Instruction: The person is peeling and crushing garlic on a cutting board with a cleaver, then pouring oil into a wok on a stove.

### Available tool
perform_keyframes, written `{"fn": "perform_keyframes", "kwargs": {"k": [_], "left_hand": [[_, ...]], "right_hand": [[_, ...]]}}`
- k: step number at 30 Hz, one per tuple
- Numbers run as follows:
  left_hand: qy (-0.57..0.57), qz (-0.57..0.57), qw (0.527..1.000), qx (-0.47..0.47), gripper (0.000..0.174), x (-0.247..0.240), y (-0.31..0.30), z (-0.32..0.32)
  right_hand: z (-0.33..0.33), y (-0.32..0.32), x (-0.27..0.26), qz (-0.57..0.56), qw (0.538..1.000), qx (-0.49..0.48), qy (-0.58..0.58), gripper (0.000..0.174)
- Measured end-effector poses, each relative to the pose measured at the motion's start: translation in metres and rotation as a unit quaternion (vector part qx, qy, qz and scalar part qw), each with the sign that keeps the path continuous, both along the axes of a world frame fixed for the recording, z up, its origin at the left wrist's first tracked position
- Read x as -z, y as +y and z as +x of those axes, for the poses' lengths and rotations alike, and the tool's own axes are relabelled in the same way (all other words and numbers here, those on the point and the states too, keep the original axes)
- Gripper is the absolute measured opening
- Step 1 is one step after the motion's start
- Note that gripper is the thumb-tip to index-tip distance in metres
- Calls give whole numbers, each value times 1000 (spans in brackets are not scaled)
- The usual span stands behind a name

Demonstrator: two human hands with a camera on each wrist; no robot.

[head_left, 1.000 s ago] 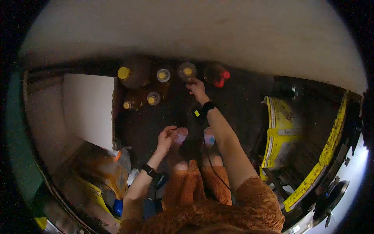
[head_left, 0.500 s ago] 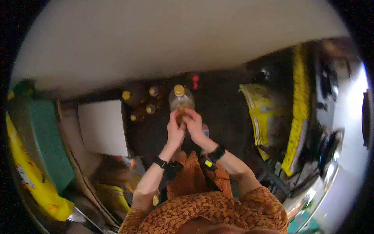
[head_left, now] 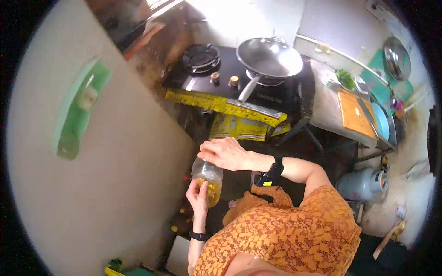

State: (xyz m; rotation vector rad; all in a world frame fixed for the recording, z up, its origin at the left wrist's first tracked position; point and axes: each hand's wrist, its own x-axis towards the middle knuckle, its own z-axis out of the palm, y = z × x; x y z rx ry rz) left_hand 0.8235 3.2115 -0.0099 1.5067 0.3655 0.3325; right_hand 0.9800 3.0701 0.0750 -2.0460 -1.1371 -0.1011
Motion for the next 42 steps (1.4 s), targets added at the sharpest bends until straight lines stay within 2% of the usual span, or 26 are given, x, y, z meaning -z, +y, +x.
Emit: {"fn": "perform_keyframes", "kwargs": {"k": [4,10,12,15,16,18,19,22,26,27,28,31,32,33,34,35,36,37,38,39,42], "left_hand": [[-17,77,995,55,15,-46,-29,38],[14,56,991,117,19,-109,-46,97],[11,37,991,124,20,-124,-44,119],[20,67,988,138,20,-161,-49,149],[-6,97,986,136,26,-164,-52,163],[-2,136,979,154,26,-174,-50,188],[6,148,976,161,25,-181,-52,201],[10,202,962,185,23,-201,-60,235],[9,223,945,241,25,-204,-54,297],[14,222,943,249,26,-204,-53,315],[10,224,938,264,26,-205,-52,333],[-5,215,924,315,26,-196,-43,387],[14,226,919,322,26,-202,-41,404],[16,213,919,332,25,-203,-40,417],[17,199,919,339,24,-204,-38,434],[63,198,913,351,25,-201,-32,452],[58,199,908,364,25,-198,-30,468],[55,199,902,380,26,-194,-32,484],[51,199,895,397,26,-190,-35,497],[56,194,889,410,28,-189,-40,507],[104,196,876,429,29,-193,-54,528]], "right_hand": [[22,-46,-38,-59,985,74,-145,29],[81,-87,-68,94,981,57,-162,33],[101,-94,-77,85,974,48,-203,33],[123,-99,-88,96,965,65,-235,32],[131,-103,-89,102,965,70,-232,32],[145,-112,-92,113,965,82,-221,31],[151,-121,-96,74,970,88,-214,25],[169,-133,-105,92,964,118,-218,22],[200,-125,-113,65,936,178,-296,16],[205,-117,-115,4,938,188,-290,18],[218,-109,-110,-21,918,195,-344,26],[236,-109,-124,-32,920,271,-282,47],[237,-120,-131,19,927,273,-256,54],[236,-134,-133,93,914,285,-275,56],[235,-149,-130,87,907,316,-265,54],[231,-166,-123,81,891,356,-269,47],[226,-183,-112,63,886,389,-244,40],[221,-195,-100,90,878,411,-228,35],[212,-211,-80,100,885,438,-122,33],[202,-224,-61,85,875,471,-67,31],[161,-260,-9,-14,844,535,21,20]]}}
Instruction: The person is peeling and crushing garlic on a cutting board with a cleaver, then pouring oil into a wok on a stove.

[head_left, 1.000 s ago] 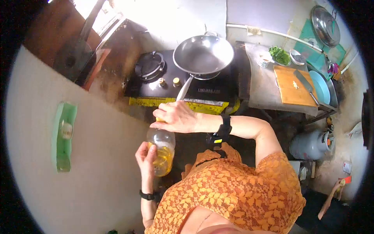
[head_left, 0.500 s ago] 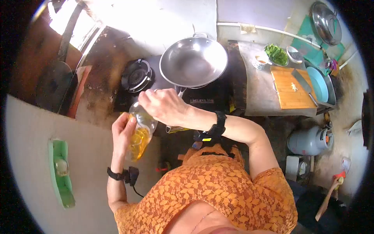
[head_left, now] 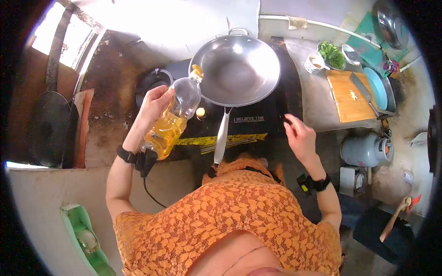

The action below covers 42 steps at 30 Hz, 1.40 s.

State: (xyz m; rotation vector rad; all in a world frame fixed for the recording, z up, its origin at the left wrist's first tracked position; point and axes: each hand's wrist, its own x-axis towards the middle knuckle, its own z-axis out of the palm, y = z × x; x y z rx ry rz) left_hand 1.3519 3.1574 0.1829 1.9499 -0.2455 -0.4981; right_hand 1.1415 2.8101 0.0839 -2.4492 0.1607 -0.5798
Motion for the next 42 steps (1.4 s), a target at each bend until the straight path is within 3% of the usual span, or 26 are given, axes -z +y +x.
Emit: {"fn": "perform_keyframes", "kwargs": {"k": [10,17,20,42], "left_hand": [[-64,137,987,49,34,28,-25,54],[-71,198,976,55,34,32,-39,76],[-63,206,975,50,34,23,-51,73],[-32,260,963,65,35,19,-74,93]], "right_hand": [[-149,-77,125,-30,961,158,225,17],[-181,-87,149,1,932,196,305,18],[-183,-88,164,-9,950,179,254,18],[-175,-85,182,33,958,174,226,15]]}}
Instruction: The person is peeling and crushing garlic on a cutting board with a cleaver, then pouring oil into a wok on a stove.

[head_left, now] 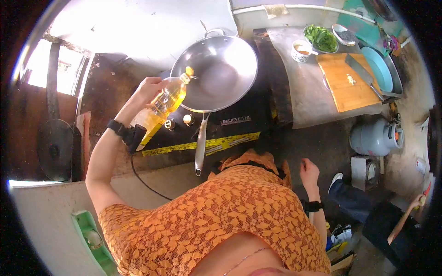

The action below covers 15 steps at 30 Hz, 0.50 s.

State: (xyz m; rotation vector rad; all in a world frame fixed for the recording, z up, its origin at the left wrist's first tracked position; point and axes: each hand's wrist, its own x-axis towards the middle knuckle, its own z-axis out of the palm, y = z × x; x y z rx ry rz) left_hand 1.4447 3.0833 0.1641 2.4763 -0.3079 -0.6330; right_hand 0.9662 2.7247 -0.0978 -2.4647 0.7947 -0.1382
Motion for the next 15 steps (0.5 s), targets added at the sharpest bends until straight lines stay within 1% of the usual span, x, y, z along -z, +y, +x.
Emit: {"fn": "perform_keyframes", "kwargs": {"k": [2,6,7,11,14,15], "left_hand": [[-5,-2,1000,0,35,-3,-4,-3],[-3,6,1000,-11,34,-17,-15,-12],[11,-5,1000,-7,33,-18,-15,-11],[5,-10,1000,11,32,-11,-10,3],[-55,64,996,22,35,-11,-15,11],[-55,56,996,38,35,-8,-33,17]], "right_hand": [[-1,0,4,-8,1000,-8,-13,15],[-3,0,13,-17,1000,-10,0,15],[-3,1,15,-16,1000,-6,6,15],[-2,2,10,-16,1000,5,24,14],[-2,1,11,-18,999,2,41,15],[-3,1,11,-12,998,8,62,18]]}}
